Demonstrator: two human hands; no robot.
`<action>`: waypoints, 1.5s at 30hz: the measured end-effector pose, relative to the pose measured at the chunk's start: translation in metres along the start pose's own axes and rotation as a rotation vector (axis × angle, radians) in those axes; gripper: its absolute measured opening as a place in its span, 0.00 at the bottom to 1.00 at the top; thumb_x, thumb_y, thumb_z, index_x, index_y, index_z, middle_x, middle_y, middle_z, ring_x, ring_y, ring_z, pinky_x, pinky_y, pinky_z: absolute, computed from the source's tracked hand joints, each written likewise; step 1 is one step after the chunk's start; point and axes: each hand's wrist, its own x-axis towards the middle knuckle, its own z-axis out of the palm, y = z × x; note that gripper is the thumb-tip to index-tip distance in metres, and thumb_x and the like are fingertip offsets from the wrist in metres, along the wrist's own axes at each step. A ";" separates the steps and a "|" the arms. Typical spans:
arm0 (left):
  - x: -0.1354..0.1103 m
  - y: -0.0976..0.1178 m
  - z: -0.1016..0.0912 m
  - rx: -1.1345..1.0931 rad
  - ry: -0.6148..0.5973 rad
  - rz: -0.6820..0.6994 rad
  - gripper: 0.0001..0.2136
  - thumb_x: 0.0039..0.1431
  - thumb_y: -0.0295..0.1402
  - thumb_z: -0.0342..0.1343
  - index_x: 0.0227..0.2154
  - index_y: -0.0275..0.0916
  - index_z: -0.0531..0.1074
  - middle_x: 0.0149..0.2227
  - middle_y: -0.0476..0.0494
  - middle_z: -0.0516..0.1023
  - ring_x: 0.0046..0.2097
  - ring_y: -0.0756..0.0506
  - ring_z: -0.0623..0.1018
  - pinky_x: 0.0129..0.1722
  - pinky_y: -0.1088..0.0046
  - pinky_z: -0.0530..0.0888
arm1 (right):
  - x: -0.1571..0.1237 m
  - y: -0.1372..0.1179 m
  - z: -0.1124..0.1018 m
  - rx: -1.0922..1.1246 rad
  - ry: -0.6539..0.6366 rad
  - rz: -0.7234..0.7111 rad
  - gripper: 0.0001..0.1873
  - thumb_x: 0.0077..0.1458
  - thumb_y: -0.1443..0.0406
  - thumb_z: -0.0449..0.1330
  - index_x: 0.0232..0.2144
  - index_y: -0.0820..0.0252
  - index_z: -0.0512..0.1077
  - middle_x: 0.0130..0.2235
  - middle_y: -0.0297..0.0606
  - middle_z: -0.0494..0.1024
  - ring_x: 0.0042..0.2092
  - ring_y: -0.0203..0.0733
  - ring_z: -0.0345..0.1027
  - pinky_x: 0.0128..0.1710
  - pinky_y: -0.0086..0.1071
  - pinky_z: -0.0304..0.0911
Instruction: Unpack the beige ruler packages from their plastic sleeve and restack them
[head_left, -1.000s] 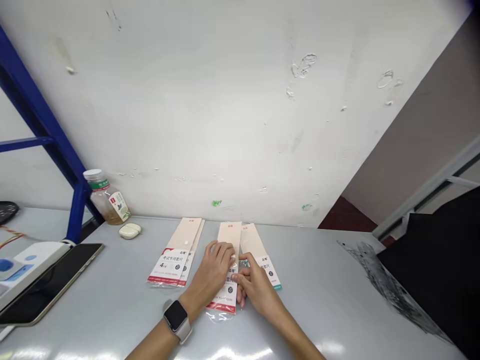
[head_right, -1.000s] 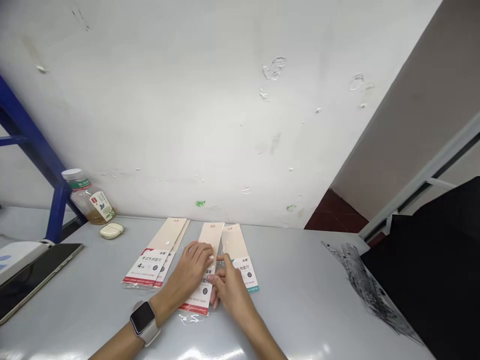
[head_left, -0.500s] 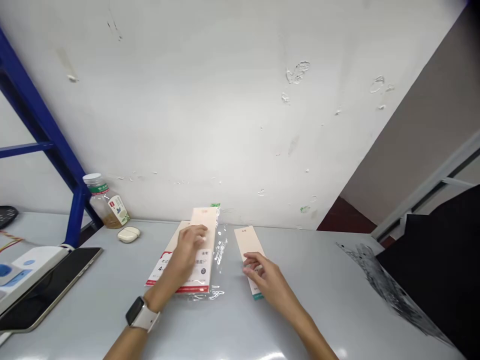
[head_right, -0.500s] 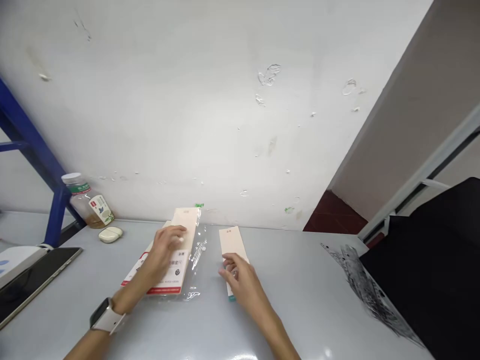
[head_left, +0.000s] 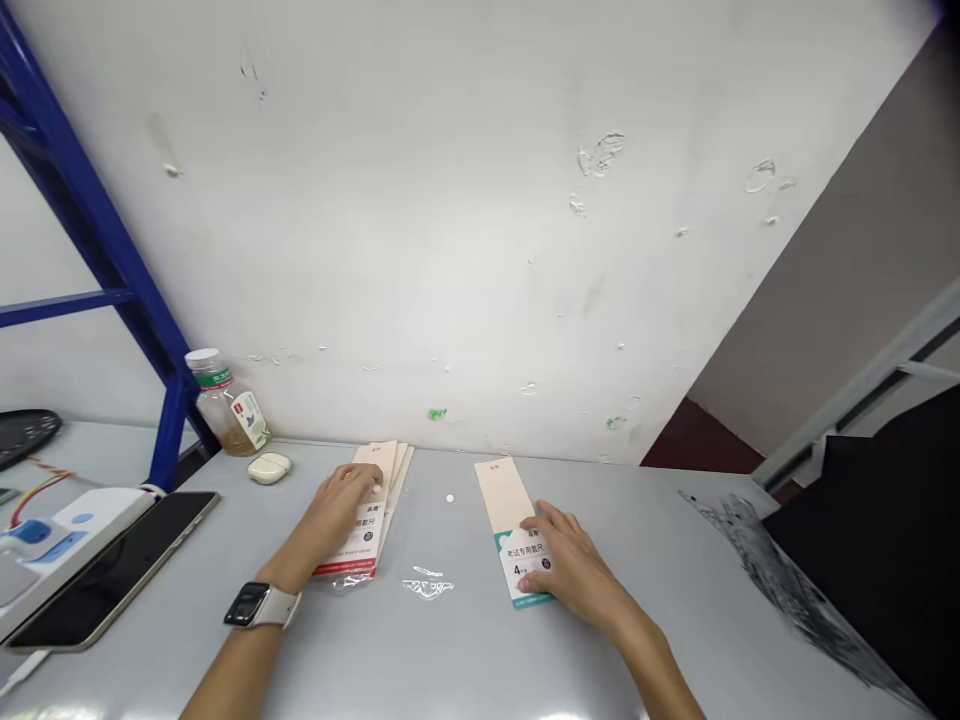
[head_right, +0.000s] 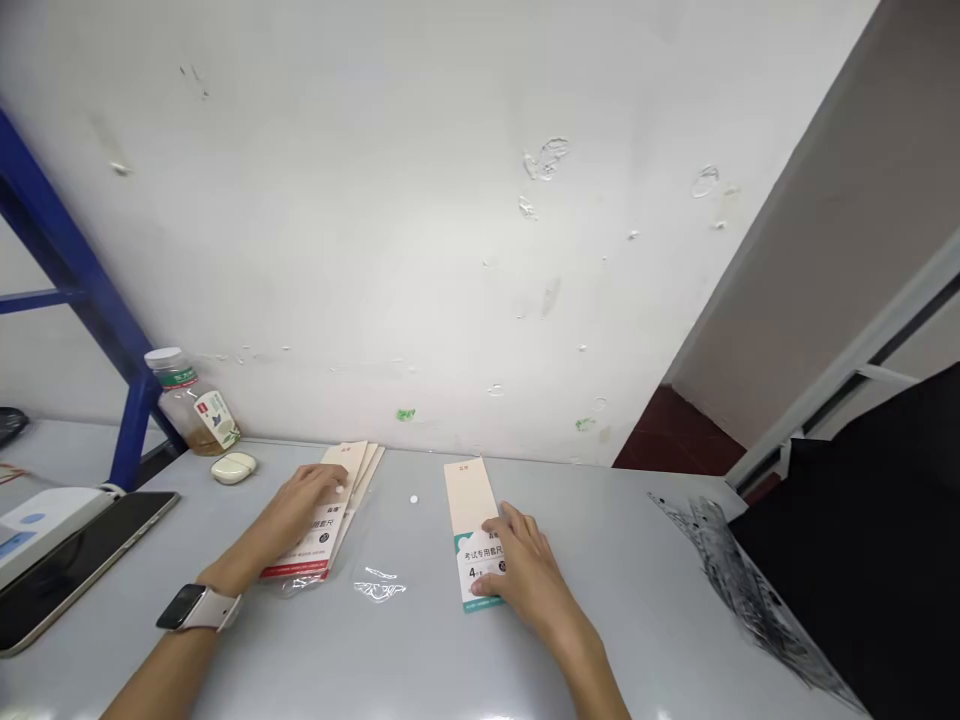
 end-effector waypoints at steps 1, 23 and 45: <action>0.001 0.001 0.002 0.007 0.009 0.000 0.17 0.58 0.21 0.39 0.41 0.45 0.69 0.46 0.46 0.74 0.53 0.41 0.69 0.48 0.61 0.68 | 0.000 -0.001 0.000 0.002 0.012 -0.004 0.30 0.41 0.62 0.63 0.51 0.50 0.67 0.67 0.36 0.52 0.64 0.54 0.47 0.59 0.43 0.52; -0.012 0.096 0.049 0.299 0.021 0.322 0.13 0.70 0.29 0.40 0.39 0.40 0.71 0.39 0.43 0.75 0.41 0.41 0.72 0.41 0.63 0.65 | 0.005 0.002 0.005 0.513 0.032 -0.069 0.22 0.52 0.60 0.58 0.49 0.51 0.58 0.24 0.23 0.65 0.29 0.40 0.66 0.30 0.32 0.59; -0.022 0.114 0.055 0.006 -0.094 0.361 0.10 0.70 0.28 0.39 0.38 0.41 0.65 0.38 0.46 0.71 0.39 0.45 0.71 0.35 0.68 0.67 | 0.016 -0.007 0.029 0.854 -0.116 -0.127 0.26 0.49 0.62 0.62 0.50 0.57 0.60 0.22 0.22 0.70 0.20 0.34 0.65 0.23 0.32 0.65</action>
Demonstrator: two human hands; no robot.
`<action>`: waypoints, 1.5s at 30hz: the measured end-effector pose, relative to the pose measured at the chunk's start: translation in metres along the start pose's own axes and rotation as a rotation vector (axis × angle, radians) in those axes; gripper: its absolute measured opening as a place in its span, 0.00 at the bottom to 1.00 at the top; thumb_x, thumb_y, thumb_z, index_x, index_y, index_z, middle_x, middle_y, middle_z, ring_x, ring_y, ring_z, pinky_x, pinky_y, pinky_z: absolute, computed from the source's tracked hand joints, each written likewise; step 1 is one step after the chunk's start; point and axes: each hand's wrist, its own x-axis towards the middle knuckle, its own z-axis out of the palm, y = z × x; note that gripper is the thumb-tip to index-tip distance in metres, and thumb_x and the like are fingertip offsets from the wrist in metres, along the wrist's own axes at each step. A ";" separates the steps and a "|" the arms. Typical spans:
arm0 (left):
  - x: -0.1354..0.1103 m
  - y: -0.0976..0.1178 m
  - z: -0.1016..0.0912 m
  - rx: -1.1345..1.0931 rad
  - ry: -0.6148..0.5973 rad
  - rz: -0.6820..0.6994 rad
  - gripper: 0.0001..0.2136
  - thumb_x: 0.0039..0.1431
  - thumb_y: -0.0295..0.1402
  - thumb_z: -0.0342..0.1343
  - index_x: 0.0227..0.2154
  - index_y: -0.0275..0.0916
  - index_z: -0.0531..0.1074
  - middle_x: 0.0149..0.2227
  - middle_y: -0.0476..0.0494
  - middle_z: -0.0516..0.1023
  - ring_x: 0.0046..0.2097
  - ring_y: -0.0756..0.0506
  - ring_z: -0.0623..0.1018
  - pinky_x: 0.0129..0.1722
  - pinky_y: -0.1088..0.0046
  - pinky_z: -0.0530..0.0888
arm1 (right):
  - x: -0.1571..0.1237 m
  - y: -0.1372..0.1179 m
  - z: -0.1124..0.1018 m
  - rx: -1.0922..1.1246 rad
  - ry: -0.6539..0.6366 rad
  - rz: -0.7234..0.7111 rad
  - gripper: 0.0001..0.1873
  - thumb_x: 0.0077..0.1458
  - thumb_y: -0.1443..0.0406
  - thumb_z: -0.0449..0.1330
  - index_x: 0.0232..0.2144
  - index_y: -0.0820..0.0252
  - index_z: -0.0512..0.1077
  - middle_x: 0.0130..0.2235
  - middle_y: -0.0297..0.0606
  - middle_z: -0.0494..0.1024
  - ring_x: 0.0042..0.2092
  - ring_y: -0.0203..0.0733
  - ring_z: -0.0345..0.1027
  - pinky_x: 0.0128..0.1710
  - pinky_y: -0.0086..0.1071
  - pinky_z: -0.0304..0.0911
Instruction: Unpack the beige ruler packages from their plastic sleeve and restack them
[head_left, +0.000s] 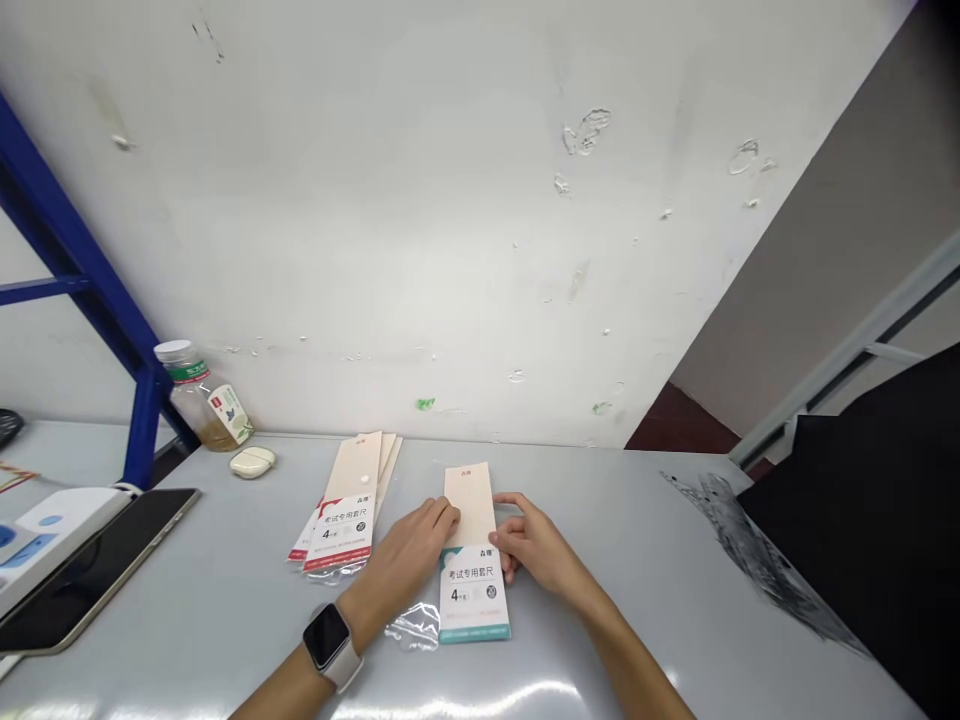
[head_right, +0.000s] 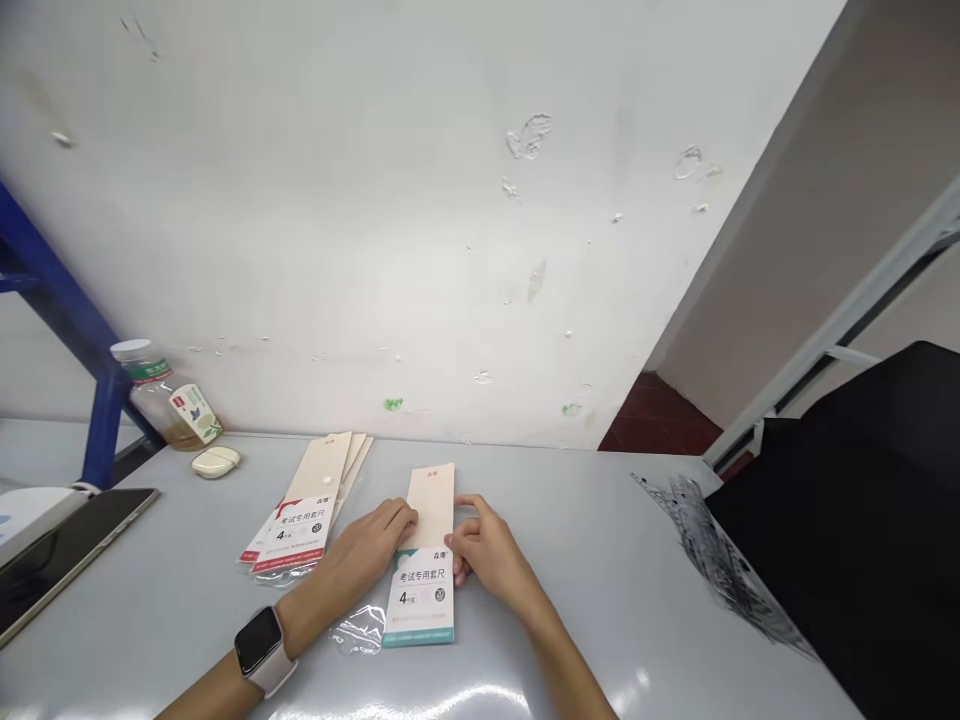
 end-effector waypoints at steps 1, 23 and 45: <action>0.000 0.000 0.000 0.002 0.001 -0.007 0.10 0.70 0.28 0.39 0.38 0.41 0.65 0.38 0.46 0.71 0.38 0.45 0.71 0.35 0.68 0.68 | 0.000 0.000 -0.002 -0.006 0.006 0.005 0.27 0.49 0.62 0.62 0.50 0.58 0.60 0.22 0.22 0.70 0.20 0.34 0.65 0.23 0.31 0.65; 0.000 0.004 -0.009 0.091 -0.004 -0.069 0.11 0.70 0.28 0.37 0.41 0.40 0.66 0.40 0.44 0.69 0.37 0.44 0.71 0.35 0.67 0.68 | -0.002 -0.002 0.005 0.001 0.002 0.007 0.43 0.50 0.59 0.63 0.64 0.56 0.51 0.23 0.25 0.71 0.22 0.35 0.64 0.22 0.32 0.65; 0.003 0.013 -0.009 0.086 0.004 -0.018 0.09 0.67 0.23 0.42 0.38 0.40 0.66 0.40 0.44 0.69 0.38 0.44 0.69 0.39 0.67 0.67 | 0.005 0.004 0.038 0.044 -0.071 -0.085 0.40 0.53 0.58 0.61 0.65 0.58 0.53 0.24 0.27 0.70 0.24 0.37 0.69 0.31 0.35 0.69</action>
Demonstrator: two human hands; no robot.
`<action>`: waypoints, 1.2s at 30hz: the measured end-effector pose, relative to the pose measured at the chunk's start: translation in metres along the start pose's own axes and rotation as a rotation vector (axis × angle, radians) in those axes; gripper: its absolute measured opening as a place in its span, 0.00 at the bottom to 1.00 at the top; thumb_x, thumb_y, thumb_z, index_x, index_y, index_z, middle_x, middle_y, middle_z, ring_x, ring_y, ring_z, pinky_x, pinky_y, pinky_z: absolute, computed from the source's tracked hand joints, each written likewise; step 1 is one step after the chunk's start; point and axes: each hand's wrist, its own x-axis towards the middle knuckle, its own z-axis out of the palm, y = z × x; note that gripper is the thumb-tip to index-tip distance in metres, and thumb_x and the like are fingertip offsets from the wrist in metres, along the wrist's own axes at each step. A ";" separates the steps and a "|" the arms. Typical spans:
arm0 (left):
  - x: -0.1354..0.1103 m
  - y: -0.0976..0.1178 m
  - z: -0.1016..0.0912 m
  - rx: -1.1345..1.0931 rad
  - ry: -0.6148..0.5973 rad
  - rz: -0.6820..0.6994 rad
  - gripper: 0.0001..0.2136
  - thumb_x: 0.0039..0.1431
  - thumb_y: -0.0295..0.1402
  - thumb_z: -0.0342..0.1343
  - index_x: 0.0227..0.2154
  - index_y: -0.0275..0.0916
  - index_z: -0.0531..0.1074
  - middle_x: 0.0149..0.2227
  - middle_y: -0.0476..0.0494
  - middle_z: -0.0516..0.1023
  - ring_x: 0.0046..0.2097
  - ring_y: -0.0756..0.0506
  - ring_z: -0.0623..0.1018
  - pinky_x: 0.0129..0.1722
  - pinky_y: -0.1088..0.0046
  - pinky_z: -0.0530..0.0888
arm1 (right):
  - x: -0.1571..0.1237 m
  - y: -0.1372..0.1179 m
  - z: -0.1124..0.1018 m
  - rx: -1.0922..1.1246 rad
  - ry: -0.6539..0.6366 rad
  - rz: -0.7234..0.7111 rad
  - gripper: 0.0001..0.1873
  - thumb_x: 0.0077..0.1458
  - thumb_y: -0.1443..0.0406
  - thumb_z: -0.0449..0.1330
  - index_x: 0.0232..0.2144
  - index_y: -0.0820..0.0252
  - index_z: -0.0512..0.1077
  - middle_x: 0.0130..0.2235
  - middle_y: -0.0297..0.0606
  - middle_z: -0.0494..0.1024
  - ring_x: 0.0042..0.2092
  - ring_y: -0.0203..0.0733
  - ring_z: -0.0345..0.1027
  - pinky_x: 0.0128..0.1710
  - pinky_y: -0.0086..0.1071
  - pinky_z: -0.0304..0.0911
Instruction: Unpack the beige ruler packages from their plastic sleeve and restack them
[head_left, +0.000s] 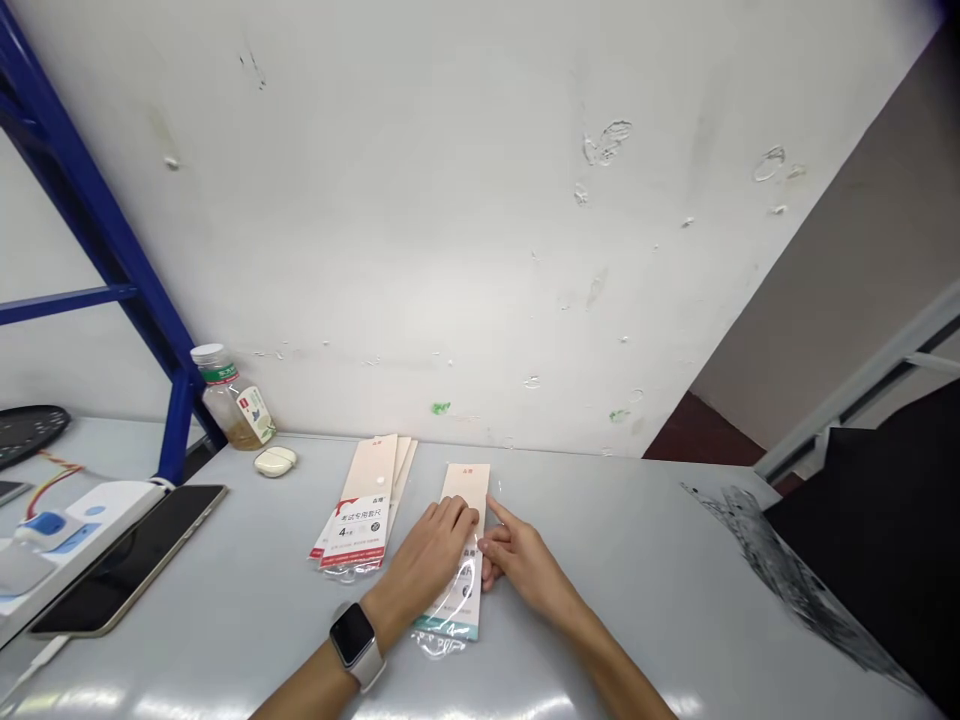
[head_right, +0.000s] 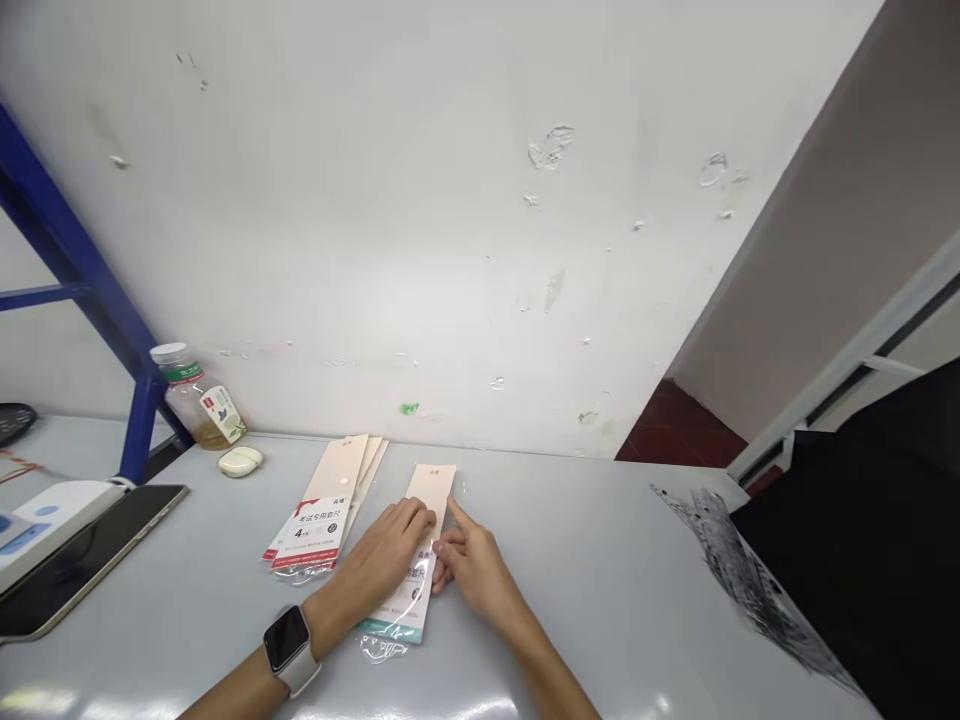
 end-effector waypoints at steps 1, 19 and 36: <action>0.000 0.000 -0.001 -0.011 -0.002 -0.006 0.09 0.66 0.22 0.43 0.38 0.40 0.66 0.40 0.44 0.69 0.38 0.44 0.69 0.39 0.67 0.67 | 0.001 0.001 0.001 0.006 -0.012 -0.001 0.40 0.53 0.58 0.61 0.65 0.57 0.53 0.25 0.26 0.70 0.24 0.37 0.69 0.31 0.35 0.69; -0.011 -0.074 -0.027 0.310 0.307 -0.630 0.18 0.65 0.41 0.46 0.51 0.35 0.66 0.53 0.29 0.68 0.51 0.31 0.69 0.43 0.55 0.69 | -0.002 -0.008 -0.016 -0.269 0.158 0.037 0.30 0.52 0.62 0.59 0.58 0.56 0.66 0.28 0.29 0.68 0.24 0.34 0.62 0.20 0.26 0.57; -0.005 -0.043 0.003 -0.138 0.127 -0.479 0.17 0.65 0.43 0.45 0.52 0.42 0.68 0.59 0.41 0.67 0.55 0.36 0.68 0.53 0.56 0.67 | -0.003 -0.023 -0.050 -0.001 0.271 -0.019 0.36 0.46 0.56 0.65 0.57 0.62 0.64 0.22 0.24 0.67 0.20 0.32 0.58 0.19 0.29 0.57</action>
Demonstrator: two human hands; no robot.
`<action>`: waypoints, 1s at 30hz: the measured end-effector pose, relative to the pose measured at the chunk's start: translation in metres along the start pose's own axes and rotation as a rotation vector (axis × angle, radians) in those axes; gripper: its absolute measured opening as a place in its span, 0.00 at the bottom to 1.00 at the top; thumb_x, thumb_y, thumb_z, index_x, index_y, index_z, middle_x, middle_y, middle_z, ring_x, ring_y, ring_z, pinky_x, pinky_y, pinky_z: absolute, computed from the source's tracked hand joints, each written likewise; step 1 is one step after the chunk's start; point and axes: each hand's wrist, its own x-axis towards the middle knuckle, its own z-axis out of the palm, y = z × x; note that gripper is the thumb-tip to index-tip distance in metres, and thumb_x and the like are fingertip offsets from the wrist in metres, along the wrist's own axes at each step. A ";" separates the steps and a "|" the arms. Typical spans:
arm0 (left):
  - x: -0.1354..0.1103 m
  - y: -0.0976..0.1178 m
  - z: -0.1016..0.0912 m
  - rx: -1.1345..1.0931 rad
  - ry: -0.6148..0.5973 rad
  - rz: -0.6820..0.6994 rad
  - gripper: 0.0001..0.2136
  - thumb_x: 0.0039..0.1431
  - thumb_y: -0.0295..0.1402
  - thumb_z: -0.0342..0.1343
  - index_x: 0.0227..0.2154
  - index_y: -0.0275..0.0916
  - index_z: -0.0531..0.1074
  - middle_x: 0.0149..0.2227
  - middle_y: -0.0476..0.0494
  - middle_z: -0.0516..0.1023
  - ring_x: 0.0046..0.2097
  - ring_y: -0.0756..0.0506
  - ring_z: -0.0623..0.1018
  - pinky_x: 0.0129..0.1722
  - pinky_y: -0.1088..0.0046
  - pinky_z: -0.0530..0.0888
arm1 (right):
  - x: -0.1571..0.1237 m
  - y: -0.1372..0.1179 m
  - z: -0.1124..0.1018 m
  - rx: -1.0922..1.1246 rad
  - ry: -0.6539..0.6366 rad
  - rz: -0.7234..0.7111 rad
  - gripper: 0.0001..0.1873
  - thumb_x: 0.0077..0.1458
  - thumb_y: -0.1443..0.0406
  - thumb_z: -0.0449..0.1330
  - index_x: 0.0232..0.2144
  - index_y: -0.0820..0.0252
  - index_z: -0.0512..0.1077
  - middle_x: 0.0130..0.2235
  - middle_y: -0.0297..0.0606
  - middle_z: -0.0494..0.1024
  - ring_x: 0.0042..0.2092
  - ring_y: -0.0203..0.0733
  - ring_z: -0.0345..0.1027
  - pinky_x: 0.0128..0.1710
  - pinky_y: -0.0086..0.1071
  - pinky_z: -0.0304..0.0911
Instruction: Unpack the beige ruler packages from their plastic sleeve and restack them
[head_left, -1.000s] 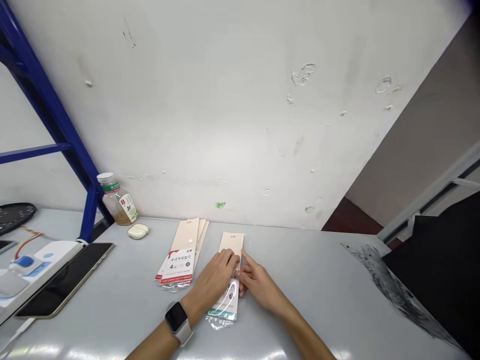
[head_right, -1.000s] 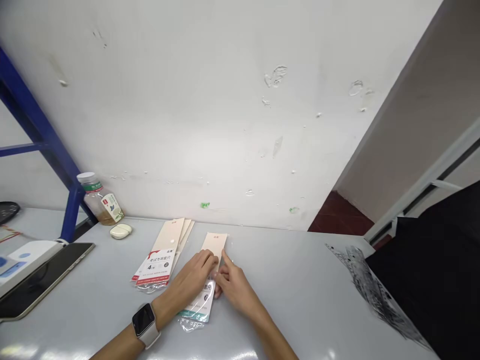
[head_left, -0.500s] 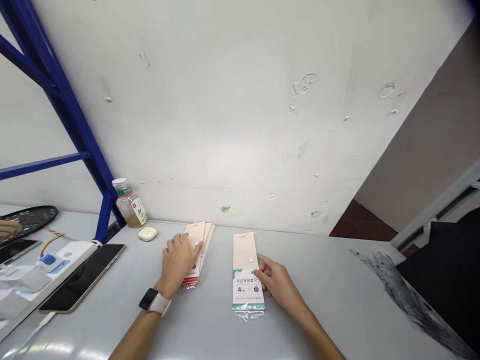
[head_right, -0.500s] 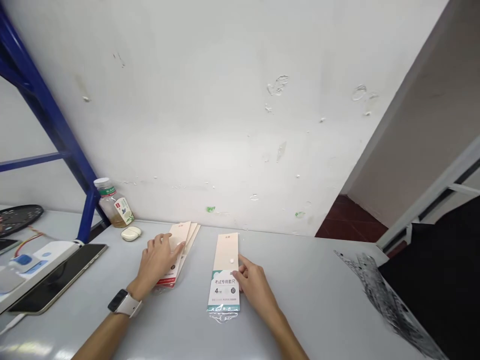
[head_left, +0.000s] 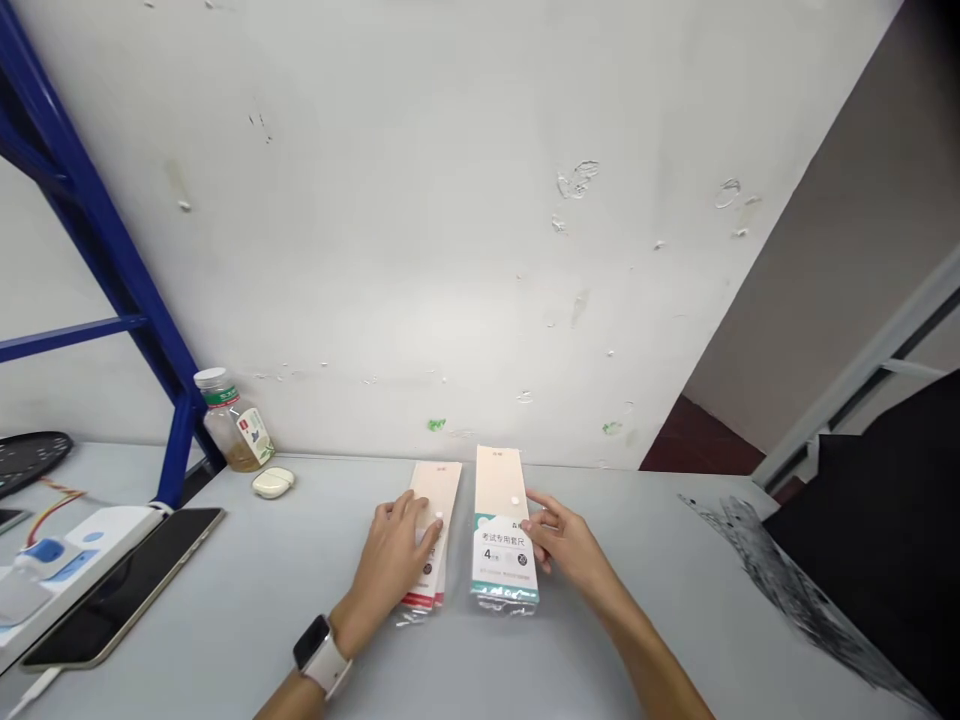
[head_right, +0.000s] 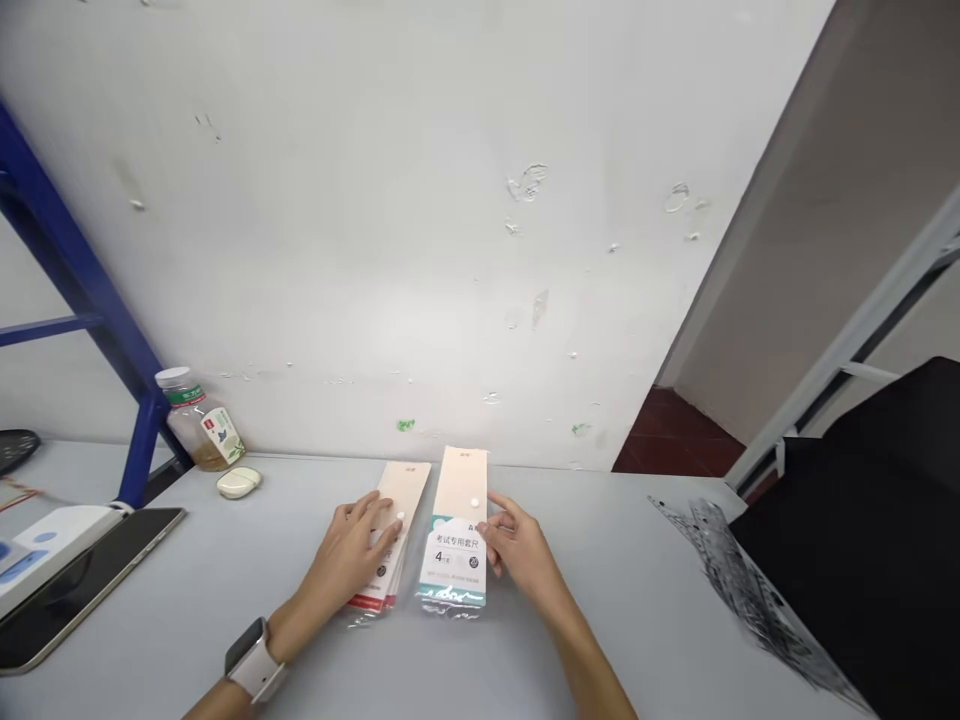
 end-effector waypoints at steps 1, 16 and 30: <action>-0.001 0.004 0.002 -0.063 -0.017 0.001 0.18 0.65 0.42 0.44 0.53 0.42 0.66 0.59 0.40 0.67 0.56 0.36 0.67 0.54 0.56 0.67 | 0.000 0.001 0.004 0.007 -0.026 -0.001 0.37 0.47 0.56 0.65 0.57 0.63 0.64 0.22 0.24 0.68 0.19 0.32 0.58 0.20 0.29 0.57; -0.012 0.023 0.013 -0.601 -0.229 0.119 0.26 0.65 0.45 0.46 0.63 0.43 0.52 0.69 0.39 0.50 0.67 0.38 0.55 0.64 0.57 0.60 | 0.006 0.008 0.025 0.017 -0.049 -0.026 0.22 0.50 0.57 0.62 0.47 0.61 0.72 0.36 0.37 0.76 0.29 0.39 0.74 0.32 0.37 0.75; -0.018 0.056 0.027 -0.500 -0.313 0.091 0.34 0.63 0.50 0.47 0.67 0.41 0.47 0.70 0.39 0.46 0.69 0.36 0.50 0.66 0.55 0.56 | 0.016 0.035 0.007 -0.492 0.174 -0.117 0.36 0.60 0.48 0.48 0.64 0.60 0.57 0.69 0.41 0.53 0.69 0.47 0.43 0.67 0.40 0.44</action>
